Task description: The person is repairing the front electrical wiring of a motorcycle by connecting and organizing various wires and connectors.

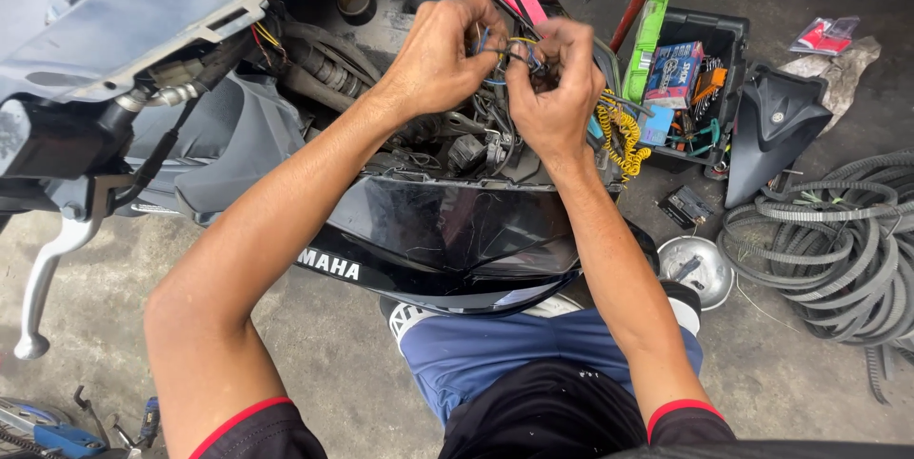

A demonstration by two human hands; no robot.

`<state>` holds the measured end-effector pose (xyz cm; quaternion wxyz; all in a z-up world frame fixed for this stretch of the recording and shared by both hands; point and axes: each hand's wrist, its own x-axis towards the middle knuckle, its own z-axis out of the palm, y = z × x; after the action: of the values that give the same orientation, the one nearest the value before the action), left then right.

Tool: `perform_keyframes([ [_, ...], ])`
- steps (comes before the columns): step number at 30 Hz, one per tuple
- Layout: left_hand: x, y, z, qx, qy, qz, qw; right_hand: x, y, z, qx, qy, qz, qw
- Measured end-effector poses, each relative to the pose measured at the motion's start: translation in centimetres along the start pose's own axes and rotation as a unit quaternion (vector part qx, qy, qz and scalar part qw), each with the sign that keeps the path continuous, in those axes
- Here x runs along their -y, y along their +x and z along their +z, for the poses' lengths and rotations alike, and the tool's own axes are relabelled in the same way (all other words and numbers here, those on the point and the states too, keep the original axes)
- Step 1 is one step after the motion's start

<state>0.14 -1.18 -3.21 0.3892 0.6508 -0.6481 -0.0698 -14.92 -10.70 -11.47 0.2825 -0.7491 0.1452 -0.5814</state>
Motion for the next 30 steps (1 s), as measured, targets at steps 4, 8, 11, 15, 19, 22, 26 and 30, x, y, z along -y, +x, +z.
perform_keyframes([
  [4,0.0,0.2,-1.6,0.074,-0.027,0.027,0.996,0.9,0.5,-0.5,-0.019,-0.008,-0.071,0.997],
  [8,-0.3,0.2,-2.6,0.144,-0.124,-0.091,0.978,0.9,0.5,-0.8,0.002,0.033,-0.103,0.994],
  [11,0.1,0.3,-2.8,0.141,-0.187,-0.113,0.966,1.1,0.8,-0.9,0.011,0.050,-0.125,0.991],
  [15,-0.2,0.3,-3.3,0.145,-0.194,-0.114,0.964,0.6,0.7,-1.0,0.025,0.067,-0.132,0.989],
  [19,0.9,0.2,-2.9,0.138,-0.183,-0.058,0.972,1.5,1.0,-1.3,0.035,0.058,-0.137,0.988],
  [22,0.7,0.1,-3.1,0.133,-0.185,-0.047,0.973,1.6,1.0,-1.4,0.043,0.062,-0.143,0.987],
  [26,0.0,0.0,-3.5,0.128,-0.170,-0.008,0.977,1.2,1.0,-1.3,0.039,0.066,-0.159,0.984],
  [30,-0.5,-0.2,-3.9,0.114,-0.162,0.001,0.980,0.6,0.7,-1.1,0.042,0.062,-0.160,0.984],
])
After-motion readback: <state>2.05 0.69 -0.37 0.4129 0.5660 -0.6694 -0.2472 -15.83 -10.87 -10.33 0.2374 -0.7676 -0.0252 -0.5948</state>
